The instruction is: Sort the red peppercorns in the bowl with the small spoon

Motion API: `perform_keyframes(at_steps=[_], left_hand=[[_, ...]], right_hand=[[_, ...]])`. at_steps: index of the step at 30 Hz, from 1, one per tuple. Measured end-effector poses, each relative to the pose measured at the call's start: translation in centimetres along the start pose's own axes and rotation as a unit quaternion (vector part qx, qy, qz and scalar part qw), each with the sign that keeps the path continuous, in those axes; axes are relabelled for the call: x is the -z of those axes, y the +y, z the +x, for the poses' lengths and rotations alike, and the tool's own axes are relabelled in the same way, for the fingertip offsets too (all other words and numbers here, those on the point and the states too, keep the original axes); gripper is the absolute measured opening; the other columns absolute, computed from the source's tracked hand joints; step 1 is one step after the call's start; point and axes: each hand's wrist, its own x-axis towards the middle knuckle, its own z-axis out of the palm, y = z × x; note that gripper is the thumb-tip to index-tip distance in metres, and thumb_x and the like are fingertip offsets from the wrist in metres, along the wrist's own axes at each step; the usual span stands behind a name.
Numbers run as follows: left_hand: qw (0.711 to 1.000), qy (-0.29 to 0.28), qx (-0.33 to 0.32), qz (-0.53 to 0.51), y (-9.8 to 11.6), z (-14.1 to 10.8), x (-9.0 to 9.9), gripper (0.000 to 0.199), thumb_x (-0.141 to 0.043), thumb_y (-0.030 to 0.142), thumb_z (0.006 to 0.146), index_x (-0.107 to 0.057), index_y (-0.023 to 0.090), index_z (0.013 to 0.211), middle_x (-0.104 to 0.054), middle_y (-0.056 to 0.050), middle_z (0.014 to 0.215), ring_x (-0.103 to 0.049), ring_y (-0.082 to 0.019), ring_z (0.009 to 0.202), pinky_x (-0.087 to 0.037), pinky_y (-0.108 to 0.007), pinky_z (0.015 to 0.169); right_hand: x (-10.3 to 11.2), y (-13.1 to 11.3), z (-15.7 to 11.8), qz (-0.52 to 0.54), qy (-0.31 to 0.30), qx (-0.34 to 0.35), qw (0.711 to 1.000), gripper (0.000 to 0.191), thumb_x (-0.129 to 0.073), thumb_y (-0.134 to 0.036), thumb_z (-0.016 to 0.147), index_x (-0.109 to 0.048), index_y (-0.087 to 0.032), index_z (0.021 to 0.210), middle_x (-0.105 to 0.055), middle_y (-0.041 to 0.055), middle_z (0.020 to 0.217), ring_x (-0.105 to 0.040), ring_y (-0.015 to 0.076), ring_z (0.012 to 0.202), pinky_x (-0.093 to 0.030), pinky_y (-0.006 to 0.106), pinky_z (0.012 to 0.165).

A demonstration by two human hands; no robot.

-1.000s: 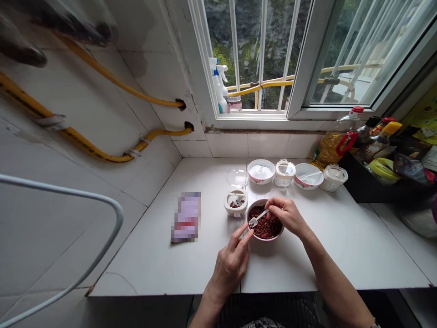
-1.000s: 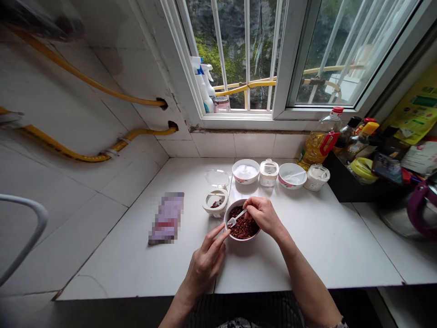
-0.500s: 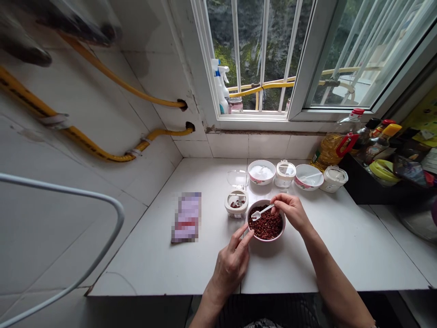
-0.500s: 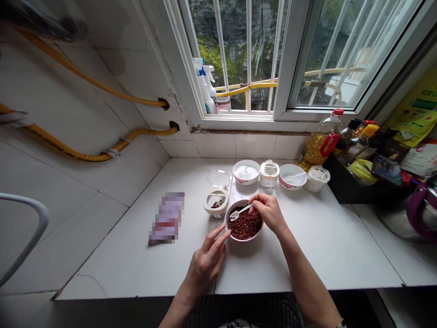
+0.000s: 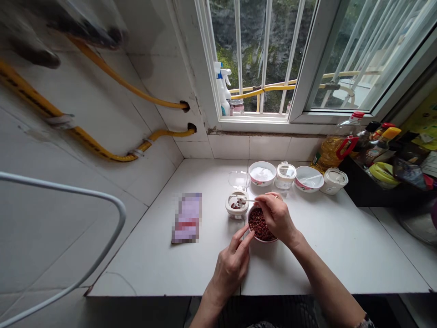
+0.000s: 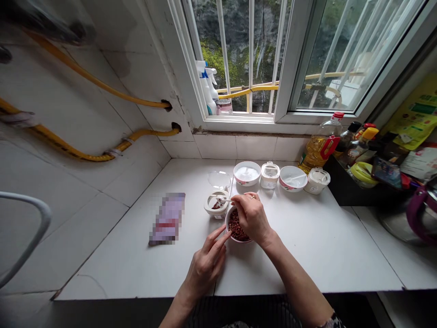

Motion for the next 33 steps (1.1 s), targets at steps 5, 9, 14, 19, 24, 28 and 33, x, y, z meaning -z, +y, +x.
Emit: perform_keyframes(at_steps=[5,9,14,19,24,28,33], left_hand=[[1.000,-0.001,0.001,0.004,-0.1,-0.1,0.0,0.061,-0.041,0.002,0.094,-0.038,0.024,0.150,-0.056,-0.014,0.141,-0.061,-0.022,0.126,-0.060,-0.027,0.092],[1.000,0.002,0.001,-0.001,-0.1,-0.1,-0.1,0.059,-0.041,0.001,0.093,-0.041,0.023,0.148,-0.056,-0.014,0.141,-0.060,-0.022,0.127,-0.060,-0.027,0.092],[1.000,0.002,0.003,-0.005,-0.1,-0.1,-0.1,0.057,-0.042,0.001,0.094,-0.042,0.023,0.147,-0.057,-0.014,0.139,-0.062,-0.022,0.125,-0.061,-0.027,0.090],[1.000,0.004,0.001,-0.007,-0.1,-0.1,-0.1,0.057,-0.043,0.000,0.094,-0.043,0.023,0.146,-0.056,-0.014,0.140,-0.061,-0.021,0.125,-0.060,-0.027,0.090],[1.000,0.000,0.001,-0.003,-0.1,-0.1,-0.1,0.057,-0.042,0.000,0.094,-0.043,0.023,0.146,-0.056,-0.014,0.139,-0.061,-0.021,0.126,-0.060,-0.027,0.092],[1.000,0.003,-0.003,-0.007,-0.2,-0.2,-0.1,0.054,-0.043,0.000,0.094,-0.045,0.020,0.144,-0.056,-0.015,0.139,-0.060,-0.021,0.127,-0.059,-0.025,0.092],[1.000,0.005,-0.002,-0.007,-0.1,-0.1,-0.1,0.052,-0.043,0.000,0.094,-0.046,0.019,0.142,-0.056,-0.015,0.139,-0.061,-0.020,0.125,-0.059,-0.025,0.093]], right_hand=[[1.0,0.4,-0.1,-0.024,0.002,0.030,0.999,0.019,-0.048,-0.018,0.096,-0.066,-0.023,0.094,-0.074,0.0047,0.081,-0.068,0.0209,0.076,-0.050,0.044,0.092],[3.7,1.8,-0.2,-0.012,0.021,-0.060,0.998,0.014,-0.053,-0.021,0.093,-0.067,-0.022,0.092,-0.073,0.0046,0.076,-0.069,0.0230,0.078,-0.053,0.039,0.082],[5.5,3.3,-0.5,-0.073,-0.046,-0.071,0.994,0.018,-0.053,-0.015,0.087,-0.068,-0.022,0.080,-0.069,0.0030,0.067,-0.065,0.0226,0.074,-0.051,0.037,0.078],[4.2,3.2,-0.8,-0.083,-0.122,-0.079,0.986,0.023,-0.049,-0.010,0.082,-0.068,-0.023,0.078,-0.074,0.0038,0.077,-0.063,0.0225,0.081,-0.049,0.036,0.079],[4.1,2.9,-0.6,-0.065,-0.113,-0.129,0.983,0.022,-0.048,-0.014,0.085,-0.066,-0.022,0.077,-0.070,0.0018,0.066,-0.063,0.0215,0.075,-0.047,0.036,0.080],[4.6,2.9,-0.4,-0.047,-0.099,-0.150,0.983,0.021,-0.047,-0.017,0.086,-0.064,-0.022,0.076,-0.068,0.0000,0.061,-0.062,0.0190,0.067,-0.045,0.034,0.078],[4.5,3.1,-0.5,-0.057,-0.099,-0.153,0.982,0.021,-0.048,-0.019,0.086,-0.066,-0.022,0.077,-0.070,0.0013,0.065,-0.063,0.0199,0.072,-0.045,0.033,0.079]])
